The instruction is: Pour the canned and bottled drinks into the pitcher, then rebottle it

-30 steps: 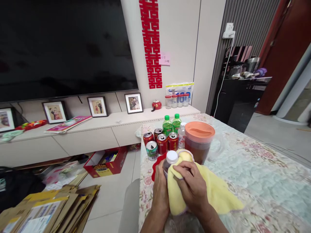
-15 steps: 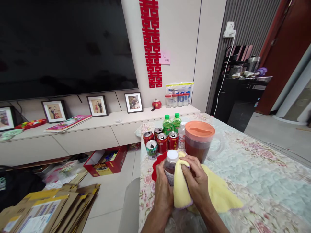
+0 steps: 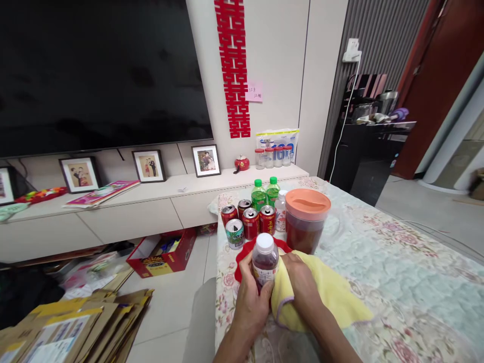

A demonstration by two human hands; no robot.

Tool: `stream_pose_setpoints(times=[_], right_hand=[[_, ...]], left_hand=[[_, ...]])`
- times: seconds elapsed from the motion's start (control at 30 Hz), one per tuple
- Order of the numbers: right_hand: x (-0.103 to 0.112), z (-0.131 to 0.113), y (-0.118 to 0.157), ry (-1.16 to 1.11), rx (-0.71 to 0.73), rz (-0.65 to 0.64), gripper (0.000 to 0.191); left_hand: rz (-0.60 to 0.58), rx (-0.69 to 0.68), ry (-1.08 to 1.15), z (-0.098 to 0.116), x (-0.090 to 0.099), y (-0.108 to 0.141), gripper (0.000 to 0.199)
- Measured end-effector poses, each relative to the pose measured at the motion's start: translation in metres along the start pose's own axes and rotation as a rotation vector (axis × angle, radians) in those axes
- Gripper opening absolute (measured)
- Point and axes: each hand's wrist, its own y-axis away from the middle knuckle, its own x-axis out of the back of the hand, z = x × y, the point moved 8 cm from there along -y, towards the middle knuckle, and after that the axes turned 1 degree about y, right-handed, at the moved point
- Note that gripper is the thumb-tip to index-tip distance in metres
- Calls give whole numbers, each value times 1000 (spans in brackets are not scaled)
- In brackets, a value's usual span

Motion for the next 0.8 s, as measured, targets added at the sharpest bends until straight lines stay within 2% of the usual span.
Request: stream_pose_setpoints(times=[0.1,0.2,0.4,0.53,0.67,0.8], right_hand=[[1,-4,2,5,16,18,24],[9,-12,3,-42,73,85,29],[37,-41,13,-170,275,245,23],[35,-57,20,-194,378,250,22],[26,-50,17,-150,309,277,32],[18,-34,9,-126,217,235,36]], left_hand=[[32,18,-66,1,2,-1,73],[75,-35,-128,6,4,-3,82],[105,-73,-125,7,6,-6,80],[104,-57,-83,10,6,-6,73],[69,-20,-3,10,2,-6,67],[36,-5,-10,9,0,-4,73]])
